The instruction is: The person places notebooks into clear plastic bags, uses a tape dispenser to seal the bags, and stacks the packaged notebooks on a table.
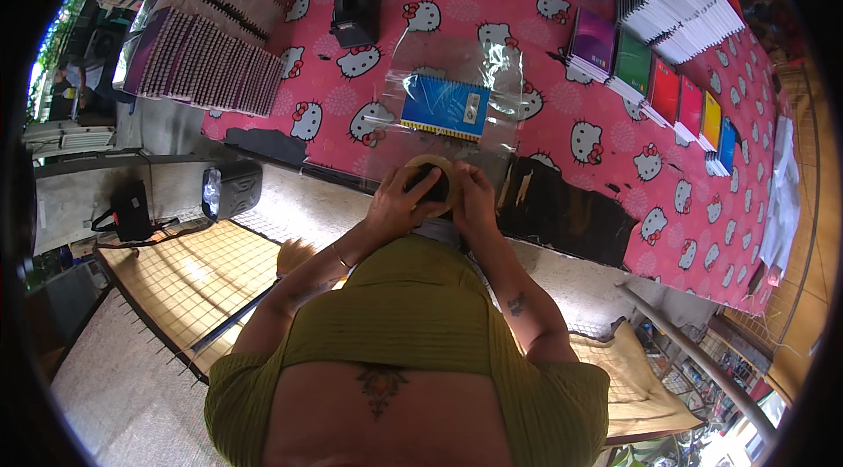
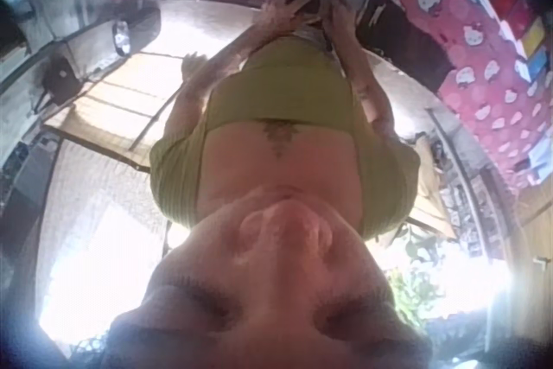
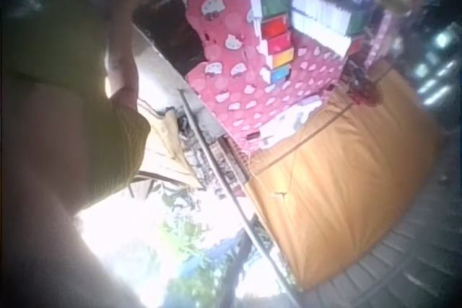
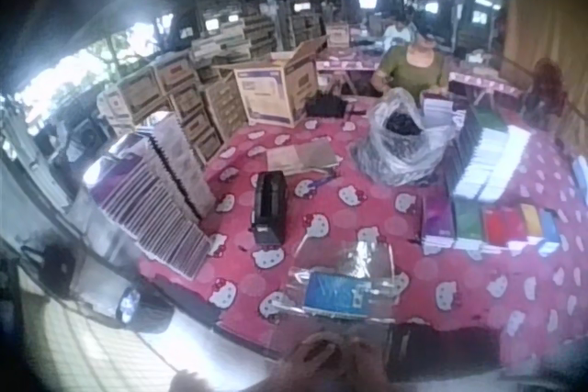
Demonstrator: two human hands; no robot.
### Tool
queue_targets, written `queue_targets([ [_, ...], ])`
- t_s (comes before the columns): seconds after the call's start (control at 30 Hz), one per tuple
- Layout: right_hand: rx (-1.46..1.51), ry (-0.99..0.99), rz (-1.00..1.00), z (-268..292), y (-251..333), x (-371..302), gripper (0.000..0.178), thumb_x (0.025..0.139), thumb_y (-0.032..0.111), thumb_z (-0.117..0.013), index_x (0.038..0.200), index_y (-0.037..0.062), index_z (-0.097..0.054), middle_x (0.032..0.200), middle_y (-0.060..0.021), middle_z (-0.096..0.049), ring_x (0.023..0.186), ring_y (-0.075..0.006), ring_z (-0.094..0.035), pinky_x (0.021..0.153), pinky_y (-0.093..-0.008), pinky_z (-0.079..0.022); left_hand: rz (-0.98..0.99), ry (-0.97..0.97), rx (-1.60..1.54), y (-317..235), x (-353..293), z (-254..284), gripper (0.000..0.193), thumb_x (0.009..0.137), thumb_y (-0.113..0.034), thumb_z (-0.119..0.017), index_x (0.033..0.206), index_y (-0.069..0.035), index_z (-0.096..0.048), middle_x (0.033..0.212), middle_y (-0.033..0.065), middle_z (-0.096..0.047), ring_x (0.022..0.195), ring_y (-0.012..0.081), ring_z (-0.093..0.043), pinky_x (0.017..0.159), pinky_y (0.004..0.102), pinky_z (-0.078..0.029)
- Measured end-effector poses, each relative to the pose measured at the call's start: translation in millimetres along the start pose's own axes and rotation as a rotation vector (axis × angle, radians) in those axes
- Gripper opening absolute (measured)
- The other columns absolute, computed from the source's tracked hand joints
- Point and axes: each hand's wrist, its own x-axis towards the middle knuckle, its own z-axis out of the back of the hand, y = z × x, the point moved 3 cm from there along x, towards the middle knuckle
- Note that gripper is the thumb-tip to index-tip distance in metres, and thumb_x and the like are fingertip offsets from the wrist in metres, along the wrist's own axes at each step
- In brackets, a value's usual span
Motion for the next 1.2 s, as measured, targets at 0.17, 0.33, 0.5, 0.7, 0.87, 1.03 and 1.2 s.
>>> queue_targets([
  [0.17, -0.014, -0.008, -0.007, -3, 1, 2, 0.013, 0.098, 0.011, -0.060, 0.106, 0.0014, -0.059, 0.102, -0.0078, -0.064, 0.095, -0.0172, -0.064, 0.084, -0.0312, -0.054, -0.005, -0.052, -0.048, 2, 1, -2, 0.060, 0.077, -0.030, -0.079, 0.131, -0.014, -0.060, 0.110, 0.0184, -0.053, 0.095, 0.0360, -0.057, 0.077, 0.0473, -0.054],
  [0.33, -0.052, -0.022, -0.008, -5, 4, 5, 0.015, 0.098, 0.012, -0.060, 0.107, 0.0010, -0.059, 0.103, -0.0083, -0.065, 0.096, -0.0169, -0.065, 0.084, -0.0307, -0.054, -0.038, 0.041, 0.121, 10, -1, -12, 0.065, 0.080, -0.035, -0.076, 0.137, -0.014, -0.055, 0.121, 0.0198, -0.050, 0.104, 0.0382, -0.053, 0.085, 0.0515, -0.050],
  [0.5, -0.044, -0.041, 0.007, 0, -3, 9, 0.016, 0.099, 0.012, -0.058, 0.111, 0.0016, -0.058, 0.107, -0.0084, -0.065, 0.100, -0.0181, -0.064, 0.087, -0.0312, -0.053, -0.137, 0.263, 0.231, 9, 3, 0, 0.079, 0.084, -0.051, -0.066, 0.147, -0.010, -0.041, 0.148, 0.0233, -0.036, 0.132, 0.0406, -0.040, 0.111, 0.0592, -0.027],
  [0.7, 0.023, 0.053, -0.094, -15, 3, -9, 0.021, 0.100, 0.012, -0.055, 0.117, 0.0004, -0.056, 0.114, -0.0099, -0.064, 0.105, -0.0196, -0.063, 0.091, -0.0323, -0.052, -0.218, 0.338, 0.076, 1, 7, 35, 0.084, 0.082, -0.047, -0.070, 0.148, -0.006, -0.037, 0.153, 0.0236, -0.030, 0.144, 0.0369, -0.030, 0.115, 0.0610, -0.019],
  [0.87, -0.179, 0.336, 0.088, -155, 75, -38, 0.022, 0.097, 0.018, -0.063, 0.111, 0.0017, -0.062, 0.104, -0.0064, -0.066, 0.094, -0.0145, -0.065, 0.083, -0.0312, -0.055, -0.331, -0.210, 0.214, -8, 31, 112, 0.080, 0.073, -0.023, -0.080, 0.143, -0.006, -0.046, 0.139, 0.0198, -0.045, 0.133, 0.0408, -0.041, 0.110, 0.0556, -0.031],
  [1.03, -0.556, 0.500, 0.445, -273, 123, 86, 0.027, 0.091, 0.023, -0.072, 0.103, -0.0011, -0.069, 0.091, -0.0042, -0.069, 0.081, -0.0118, -0.066, 0.074, -0.0271, -0.054, -0.135, -0.485, 0.194, 61, 128, 150, 0.063, 0.075, -0.015, -0.076, 0.133, -0.003, -0.054, 0.125, 0.0220, -0.058, 0.112, 0.0408, -0.058, 0.095, 0.0517, -0.047],
  [1.2, -0.861, 0.529, 0.596, -370, 121, 189, 0.024, 0.090, 0.020, -0.072, 0.099, -0.0022, -0.070, 0.085, -0.0044, -0.069, 0.074, -0.0088, -0.064, 0.064, -0.0255, -0.054, 0.169, -0.573, -0.136, 162, 201, 146, 0.041, 0.084, -0.016, -0.074, 0.117, 0.002, -0.057, 0.093, 0.0206, -0.070, 0.083, 0.0371, -0.070, 0.068, 0.0425, -0.055],
])
